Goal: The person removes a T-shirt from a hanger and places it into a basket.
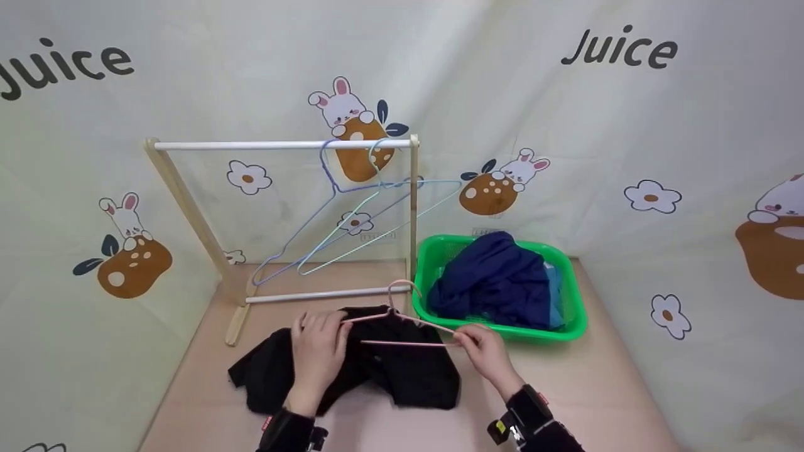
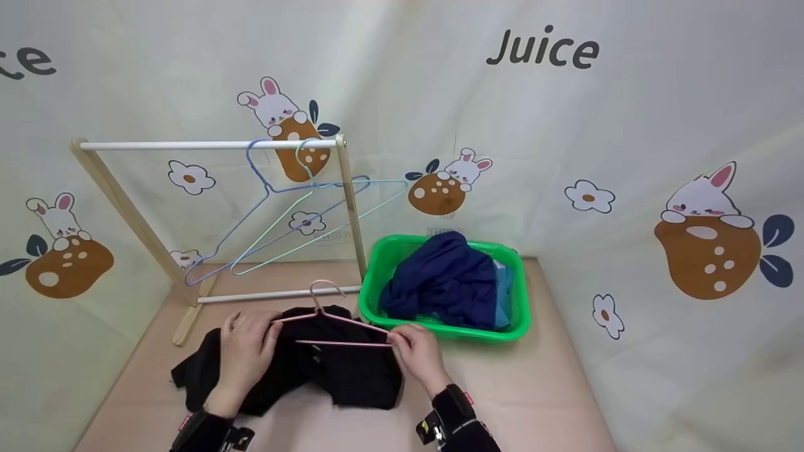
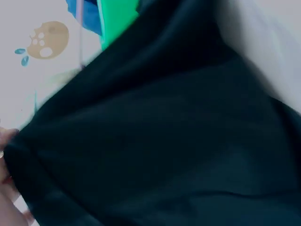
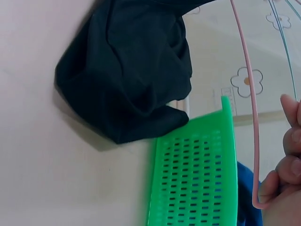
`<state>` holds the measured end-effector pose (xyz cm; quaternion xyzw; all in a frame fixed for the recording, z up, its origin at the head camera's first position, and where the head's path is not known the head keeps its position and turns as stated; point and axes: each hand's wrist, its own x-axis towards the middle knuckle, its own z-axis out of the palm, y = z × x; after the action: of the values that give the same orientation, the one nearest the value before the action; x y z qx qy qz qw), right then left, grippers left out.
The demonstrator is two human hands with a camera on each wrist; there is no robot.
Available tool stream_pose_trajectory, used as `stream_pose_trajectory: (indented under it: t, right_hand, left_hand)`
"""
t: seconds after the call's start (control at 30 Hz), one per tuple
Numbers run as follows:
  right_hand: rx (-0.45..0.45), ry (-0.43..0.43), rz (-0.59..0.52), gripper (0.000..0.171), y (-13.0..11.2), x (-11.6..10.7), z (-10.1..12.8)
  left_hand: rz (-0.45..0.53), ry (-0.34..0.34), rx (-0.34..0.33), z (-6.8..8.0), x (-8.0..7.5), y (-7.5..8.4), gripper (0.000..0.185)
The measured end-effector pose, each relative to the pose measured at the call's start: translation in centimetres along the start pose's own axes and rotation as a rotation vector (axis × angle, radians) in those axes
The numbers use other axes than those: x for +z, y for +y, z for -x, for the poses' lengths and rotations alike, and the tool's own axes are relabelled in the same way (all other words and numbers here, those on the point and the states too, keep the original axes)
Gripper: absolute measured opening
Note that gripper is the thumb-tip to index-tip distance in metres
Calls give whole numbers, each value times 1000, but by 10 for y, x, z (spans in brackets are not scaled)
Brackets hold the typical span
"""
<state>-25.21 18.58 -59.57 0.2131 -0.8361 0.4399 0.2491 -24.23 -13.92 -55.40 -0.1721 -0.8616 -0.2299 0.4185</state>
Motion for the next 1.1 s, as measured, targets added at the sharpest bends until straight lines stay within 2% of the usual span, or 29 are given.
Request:
stream_pose_trajectory:
  t: [0.13, 0.3, 0.57, 0.73, 0.83, 0.97, 1.1]
  right_hand:
    - [44, -13, -13, 8, 3, -8, 1]
    - [53, -13, 1, 11, 9, -21, 3]
    - [80, 28, 36, 17, 28, -54, 12]
    - [113, 63, 27, 21, 36, -71, 17]
    - [127, 97, 26, 21, 37, -78, 16]
    - [121, 124, 39, 19, 37, -80, 15]
    - [101, 107, 33, 19, 34, -76, 14]
  left_hand:
    - [15, -19, -15, 7, -3, -9, 10]
    - [50, -38, -23, 11, -3, -17, 9]
    - [27, 8, -153, 7, -4, -32, 7]
    - [14, 28, -185, 5, -3, -37, 5]
    - [24, 18, -197, 4, -2, -39, 3]
    - [64, -14, -231, 3, 0, -37, 17]
    - [99, -35, -240, 2, 0, -33, 36]
